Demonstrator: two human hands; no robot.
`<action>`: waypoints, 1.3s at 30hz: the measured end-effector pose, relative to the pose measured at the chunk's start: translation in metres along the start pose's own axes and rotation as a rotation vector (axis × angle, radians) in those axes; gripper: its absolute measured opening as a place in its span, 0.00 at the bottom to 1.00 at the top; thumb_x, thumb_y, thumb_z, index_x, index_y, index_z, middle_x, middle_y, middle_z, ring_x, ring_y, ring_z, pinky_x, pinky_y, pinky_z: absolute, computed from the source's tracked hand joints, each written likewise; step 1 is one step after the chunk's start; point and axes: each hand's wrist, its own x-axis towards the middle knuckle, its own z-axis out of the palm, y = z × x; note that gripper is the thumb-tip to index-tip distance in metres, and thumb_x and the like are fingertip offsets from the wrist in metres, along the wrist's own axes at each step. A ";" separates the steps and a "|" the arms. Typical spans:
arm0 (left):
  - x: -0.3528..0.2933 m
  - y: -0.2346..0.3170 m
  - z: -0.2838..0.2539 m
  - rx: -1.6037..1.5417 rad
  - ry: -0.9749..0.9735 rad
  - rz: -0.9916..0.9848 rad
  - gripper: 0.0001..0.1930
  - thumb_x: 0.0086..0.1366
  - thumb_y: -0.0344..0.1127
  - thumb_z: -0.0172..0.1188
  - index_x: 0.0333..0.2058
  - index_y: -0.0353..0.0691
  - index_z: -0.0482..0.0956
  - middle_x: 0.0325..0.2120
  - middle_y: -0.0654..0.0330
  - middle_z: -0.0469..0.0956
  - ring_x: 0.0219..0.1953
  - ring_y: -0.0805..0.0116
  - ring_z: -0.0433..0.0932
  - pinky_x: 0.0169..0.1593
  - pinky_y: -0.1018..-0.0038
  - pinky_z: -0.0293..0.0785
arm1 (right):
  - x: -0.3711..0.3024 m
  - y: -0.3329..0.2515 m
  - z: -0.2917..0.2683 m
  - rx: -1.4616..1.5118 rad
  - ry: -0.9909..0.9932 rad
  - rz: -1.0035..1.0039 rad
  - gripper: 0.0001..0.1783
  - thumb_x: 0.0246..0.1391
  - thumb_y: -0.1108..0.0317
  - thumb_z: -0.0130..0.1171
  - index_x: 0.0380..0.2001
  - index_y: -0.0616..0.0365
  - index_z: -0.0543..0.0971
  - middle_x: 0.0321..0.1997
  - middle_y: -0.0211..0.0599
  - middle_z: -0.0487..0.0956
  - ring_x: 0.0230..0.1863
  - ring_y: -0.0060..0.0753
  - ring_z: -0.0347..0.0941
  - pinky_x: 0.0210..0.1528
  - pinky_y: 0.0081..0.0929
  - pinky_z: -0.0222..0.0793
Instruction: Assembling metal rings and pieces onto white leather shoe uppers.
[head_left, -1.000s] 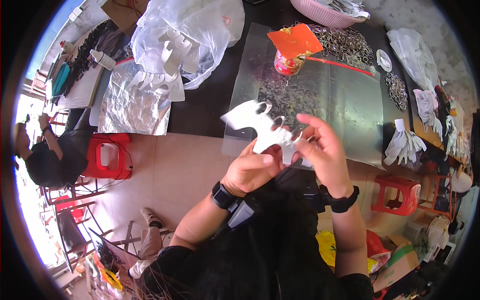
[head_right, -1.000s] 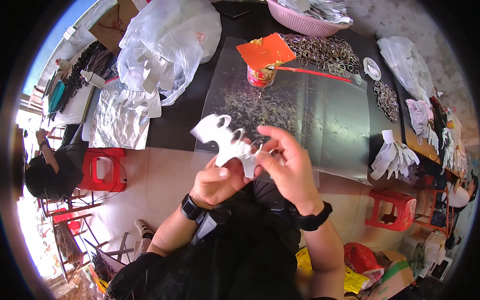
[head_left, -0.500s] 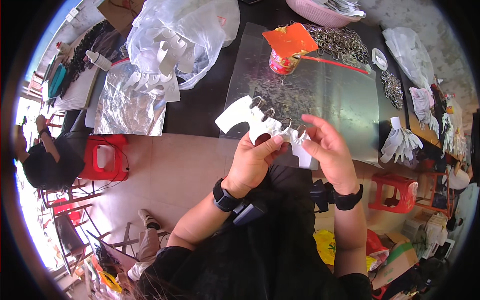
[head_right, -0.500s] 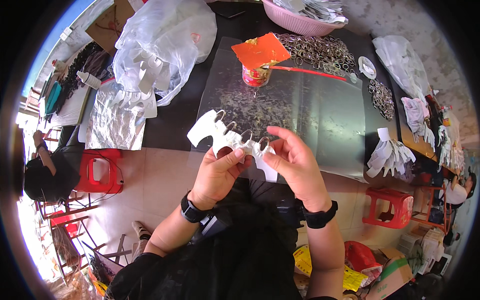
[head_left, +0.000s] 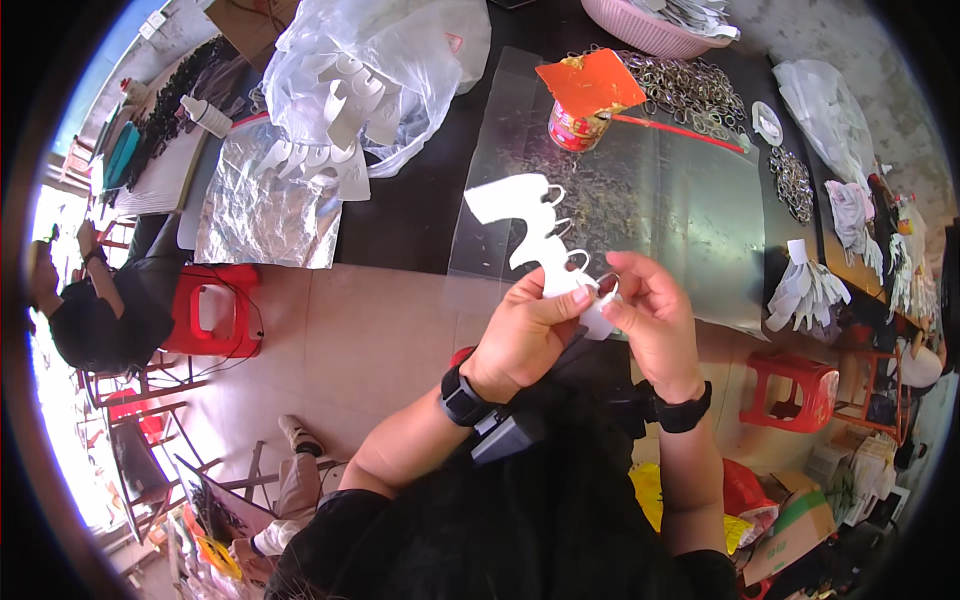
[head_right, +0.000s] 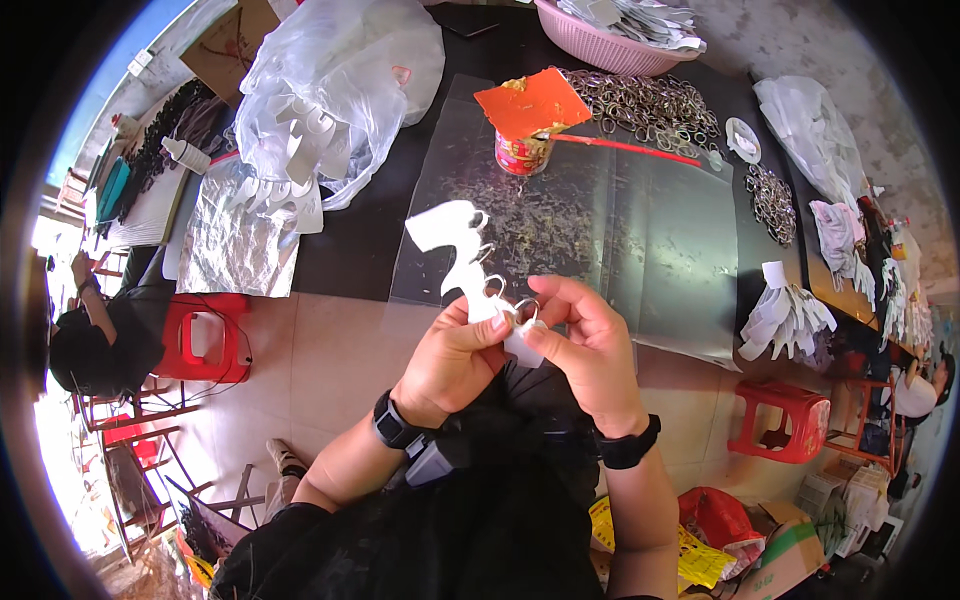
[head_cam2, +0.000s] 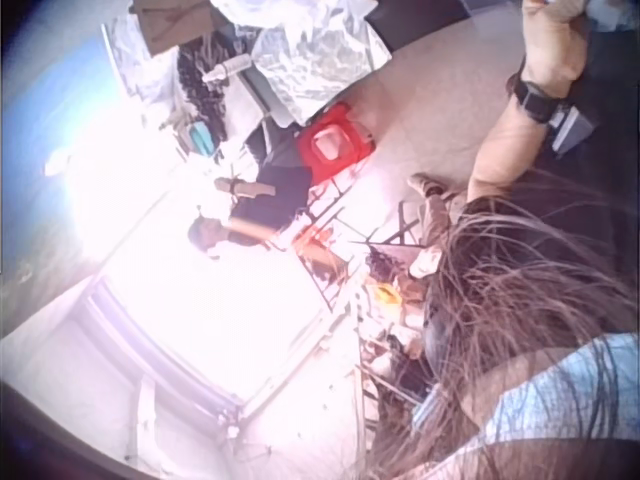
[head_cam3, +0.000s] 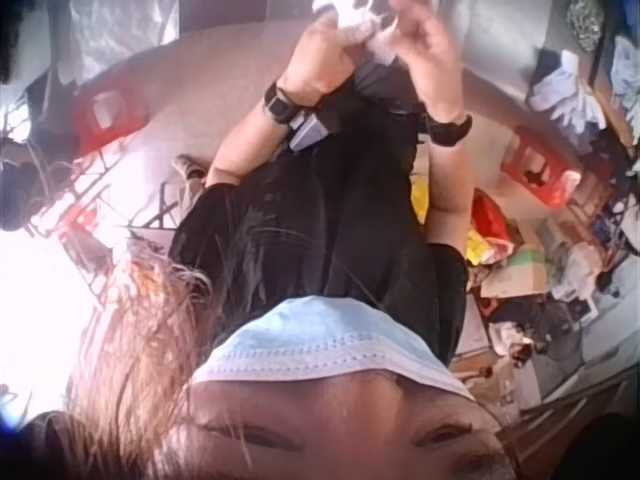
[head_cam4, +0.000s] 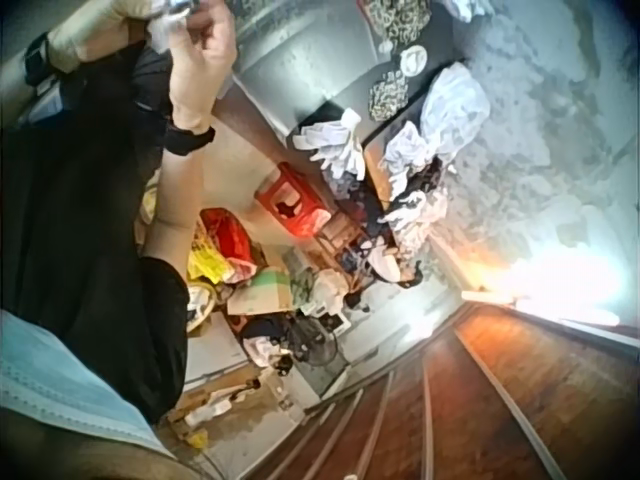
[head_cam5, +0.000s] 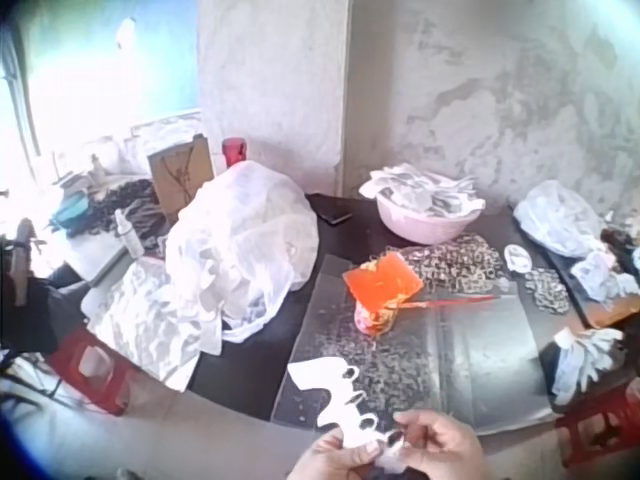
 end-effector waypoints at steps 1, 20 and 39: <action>-0.001 0.000 -0.001 -0.103 -0.036 -0.063 0.12 0.60 0.22 0.55 0.43 0.41 0.72 0.40 0.61 0.77 0.47 0.68 0.75 0.51 0.72 0.70 | -0.001 0.004 0.000 -0.003 -0.002 0.000 0.25 0.48 0.80 0.61 0.51 0.62 0.70 0.30 0.26 0.73 0.39 0.19 0.68 0.47 0.18 0.62; -0.003 0.003 0.009 0.130 0.055 0.059 0.11 0.64 0.27 0.53 0.45 0.38 0.71 0.40 0.61 0.77 0.42 0.71 0.76 0.47 0.72 0.73 | -0.003 -0.006 0.007 -0.061 0.078 0.043 0.24 0.51 0.80 0.58 0.53 0.62 0.68 0.35 0.27 0.72 0.39 0.17 0.67 0.45 0.16 0.64; 0.002 -0.007 0.010 0.317 0.060 0.109 0.18 0.56 0.21 0.61 0.44 0.37 0.69 0.40 0.64 0.75 0.40 0.79 0.73 0.46 0.78 0.72 | -0.008 -0.003 0.002 0.119 0.142 0.075 0.16 0.57 0.76 0.53 0.49 0.63 0.70 0.44 0.30 0.74 0.45 0.18 0.68 0.50 0.17 0.64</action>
